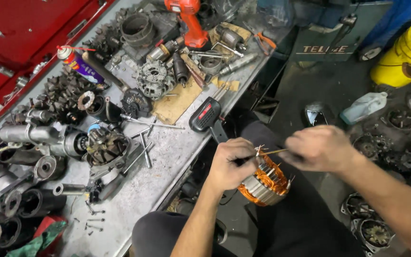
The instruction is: The person holds a motor stator with copper windings and uses a yellow-handled tool to scrape and clean the wire ends. The person rotates the stator to access different sections while working on the windings.
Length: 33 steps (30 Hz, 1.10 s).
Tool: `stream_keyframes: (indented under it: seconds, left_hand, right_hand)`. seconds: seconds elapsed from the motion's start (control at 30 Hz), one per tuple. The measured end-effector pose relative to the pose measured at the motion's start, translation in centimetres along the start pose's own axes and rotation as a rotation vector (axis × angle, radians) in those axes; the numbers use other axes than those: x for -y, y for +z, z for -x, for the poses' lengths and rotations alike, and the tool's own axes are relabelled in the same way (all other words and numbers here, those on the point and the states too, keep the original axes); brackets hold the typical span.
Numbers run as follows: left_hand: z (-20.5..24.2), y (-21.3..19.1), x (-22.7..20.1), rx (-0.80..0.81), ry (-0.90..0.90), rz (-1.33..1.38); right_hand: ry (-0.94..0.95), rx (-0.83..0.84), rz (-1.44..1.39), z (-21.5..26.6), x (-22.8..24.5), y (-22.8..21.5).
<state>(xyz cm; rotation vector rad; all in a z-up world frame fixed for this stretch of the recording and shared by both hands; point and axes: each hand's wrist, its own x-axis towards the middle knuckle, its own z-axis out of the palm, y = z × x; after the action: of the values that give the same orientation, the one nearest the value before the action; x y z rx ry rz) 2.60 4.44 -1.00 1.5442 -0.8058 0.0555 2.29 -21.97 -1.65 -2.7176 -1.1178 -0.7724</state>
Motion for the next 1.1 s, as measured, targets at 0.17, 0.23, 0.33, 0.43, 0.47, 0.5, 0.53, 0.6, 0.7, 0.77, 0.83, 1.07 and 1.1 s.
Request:
stream_keyframes:
  seconds: [0.17, 0.23, 0.33, 0.43, 0.47, 0.5, 0.53, 0.6, 0.7, 0.77, 0.83, 1.07, 1.1]
  left_hand:
    - [-0.5, -0.4, -1.9, -0.025, 0.034, -0.257]
    - [-0.3, 0.2, -3.7, -0.042, 0.029, -0.43]
    - [0.4, 2.6, -5.8, -0.179, -0.362, -0.799]
    - [1.6, 3.7, -5.7, -0.401, -0.391, -0.503]
    - [1.7, 3.8, -5.5, -0.43, -0.37, -0.439]
    - [1.6, 4.0, -5.3, -0.466, -0.35, -0.373]
    - [1.5, 3.8, -5.1, -0.479, -0.358, -0.372]
    - [1.3, 3.2, -4.5, -0.391, -0.343, -0.258]
    - [1.3, 1.9, -3.4, -0.301, -0.405, -0.109]
    - [1.6, 0.9, -1.7, -0.299, -0.428, 0.029]
    - [2.0, 0.1, -0.1, -0.306, -0.446, 0.166]
    - [0.7, -0.5, -2.5, -0.478, -0.602, -0.081]
    - [0.1, -0.4, -4.2, -0.547, -0.707, -0.321]
  right_hand:
    - [0.207, -0.044, 0.013, 0.0, -2.2, 1.9]
    - [0.201, -0.064, -0.095, -0.2, -2.0, 1.0]
    - [0.247, -0.028, -0.129, -0.2, -1.0, -0.4]
    - [0.435, 0.047, -0.313, -0.6, -0.3, -1.0]
    - [0.451, 0.054, -0.339, -0.7, 0.1, -0.8]
    - [0.461, 0.066, -0.366, -0.9, 0.2, -0.9]
    - [0.452, 0.075, -0.371, -1.3, 0.5, -1.1]
    - [0.39, 0.076, -0.514, -2.2, 1.0, -1.4]
    - [0.387, 0.103, -0.653, -2.5, 0.8, -0.7]
    - [0.398, 0.124, -0.65, -2.6, 1.1, -0.4]
    - [0.402, 0.148, -0.647, -3.0, 1.4, -0.4]
    - [0.455, 0.131, -0.609, -4.5, 1.8, -0.5]
    - [0.462, 0.132, -0.603, -4.7, 1.8, -0.5]
